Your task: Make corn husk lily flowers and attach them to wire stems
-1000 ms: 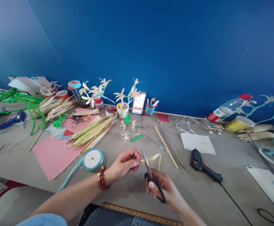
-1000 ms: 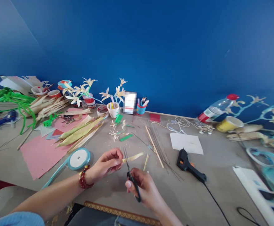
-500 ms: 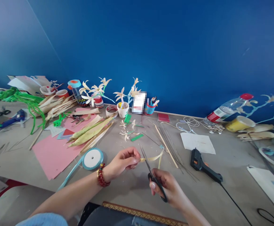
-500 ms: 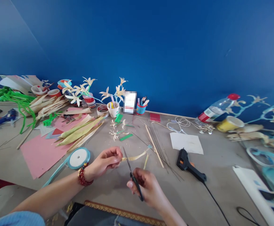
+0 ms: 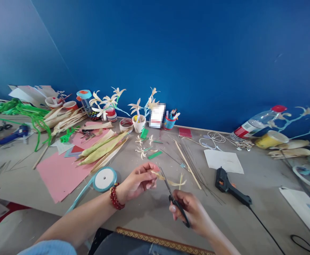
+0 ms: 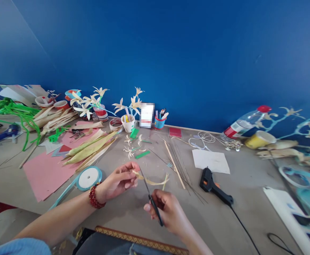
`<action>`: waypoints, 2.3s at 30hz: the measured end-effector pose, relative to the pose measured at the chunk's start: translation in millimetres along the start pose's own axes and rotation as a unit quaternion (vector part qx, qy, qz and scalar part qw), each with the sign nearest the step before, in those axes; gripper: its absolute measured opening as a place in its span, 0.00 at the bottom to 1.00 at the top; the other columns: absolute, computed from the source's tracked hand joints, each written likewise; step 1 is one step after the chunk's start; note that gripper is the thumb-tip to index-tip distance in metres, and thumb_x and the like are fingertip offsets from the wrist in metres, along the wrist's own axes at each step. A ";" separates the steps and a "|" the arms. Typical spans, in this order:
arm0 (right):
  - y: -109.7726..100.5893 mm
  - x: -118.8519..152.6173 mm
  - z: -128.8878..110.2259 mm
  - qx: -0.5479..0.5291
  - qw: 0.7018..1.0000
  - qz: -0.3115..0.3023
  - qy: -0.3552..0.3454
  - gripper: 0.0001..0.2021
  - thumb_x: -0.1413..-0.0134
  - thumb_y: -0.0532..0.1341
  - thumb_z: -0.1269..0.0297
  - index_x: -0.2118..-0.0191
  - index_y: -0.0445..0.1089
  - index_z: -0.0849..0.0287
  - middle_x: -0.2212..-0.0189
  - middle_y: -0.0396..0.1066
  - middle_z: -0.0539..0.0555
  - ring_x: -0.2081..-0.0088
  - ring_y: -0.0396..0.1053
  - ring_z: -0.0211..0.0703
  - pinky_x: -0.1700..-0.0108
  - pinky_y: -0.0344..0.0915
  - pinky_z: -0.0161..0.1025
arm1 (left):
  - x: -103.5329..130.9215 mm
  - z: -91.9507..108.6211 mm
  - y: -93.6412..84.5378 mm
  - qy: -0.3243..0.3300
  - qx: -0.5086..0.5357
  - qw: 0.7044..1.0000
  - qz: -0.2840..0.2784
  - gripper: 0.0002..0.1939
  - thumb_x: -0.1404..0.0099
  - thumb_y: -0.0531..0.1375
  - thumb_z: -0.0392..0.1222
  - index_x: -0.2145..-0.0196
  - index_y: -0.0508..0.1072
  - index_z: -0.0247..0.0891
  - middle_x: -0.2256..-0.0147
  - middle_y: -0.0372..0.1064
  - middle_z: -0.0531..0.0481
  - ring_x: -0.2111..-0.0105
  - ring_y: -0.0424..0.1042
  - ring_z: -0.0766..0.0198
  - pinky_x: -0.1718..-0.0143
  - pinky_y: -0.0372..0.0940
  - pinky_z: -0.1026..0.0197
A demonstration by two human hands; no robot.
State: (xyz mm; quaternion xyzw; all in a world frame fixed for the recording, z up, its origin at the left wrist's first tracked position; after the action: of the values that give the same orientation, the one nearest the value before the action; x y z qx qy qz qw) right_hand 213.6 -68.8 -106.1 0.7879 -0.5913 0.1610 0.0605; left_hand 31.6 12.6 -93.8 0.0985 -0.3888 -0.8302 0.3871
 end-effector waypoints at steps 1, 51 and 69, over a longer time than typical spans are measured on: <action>1.0 -0.4 -1.6 0.005 1.000 0.002 -0.004 0.27 0.55 0.64 0.40 0.78 0.51 0.54 0.84 0.58 0.44 0.80 0.57 0.34 0.76 0.53 0.33 | 0.0 -1.0 1.1 -0.002 0.040 0.999 0.001 0.10 0.42 0.65 0.36 0.61 0.72 0.35 0.78 0.59 0.57 0.81 0.56 0.75 0.72 0.56 0.66; 21.3 -3.2 10.0 0.028 0.999 0.007 -0.041 0.28 0.52 0.57 0.33 0.79 0.53 0.54 0.86 0.59 0.46 0.84 0.57 0.34 0.79 0.52 0.33 | 2.5 -8.0 -2.3 0.098 -0.102 0.989 0.044 0.10 0.42 0.66 0.41 0.73 0.69 0.35 0.72 0.70 0.50 0.73 0.67 0.67 0.67 0.62 0.62; 1.8 -25.6 -34.4 0.090 0.990 -0.090 -0.068 0.29 0.52 0.55 0.31 0.74 0.60 0.58 0.79 0.61 0.48 0.76 0.57 0.36 0.74 0.53 0.33 | 8.3 3.0 -1.6 0.143 -0.284 0.947 0.051 0.13 0.36 0.58 0.48 0.72 0.69 0.35 0.74 0.65 0.51 0.73 0.62 0.65 0.67 0.58 0.62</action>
State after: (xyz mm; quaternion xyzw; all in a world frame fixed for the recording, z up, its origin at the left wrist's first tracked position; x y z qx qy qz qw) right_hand 199.3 -36.2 -82.2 0.8491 -0.5043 0.1529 -0.0368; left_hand 23.6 9.0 -91.8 0.0819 -0.0816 -0.8628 0.4922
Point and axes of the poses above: each hand's wrist, its own x-axis away from the middle knuckle, its own y-axis out of the palm, z = x × y, the point moved 2 cm from there along -x, towards the middle knuckle
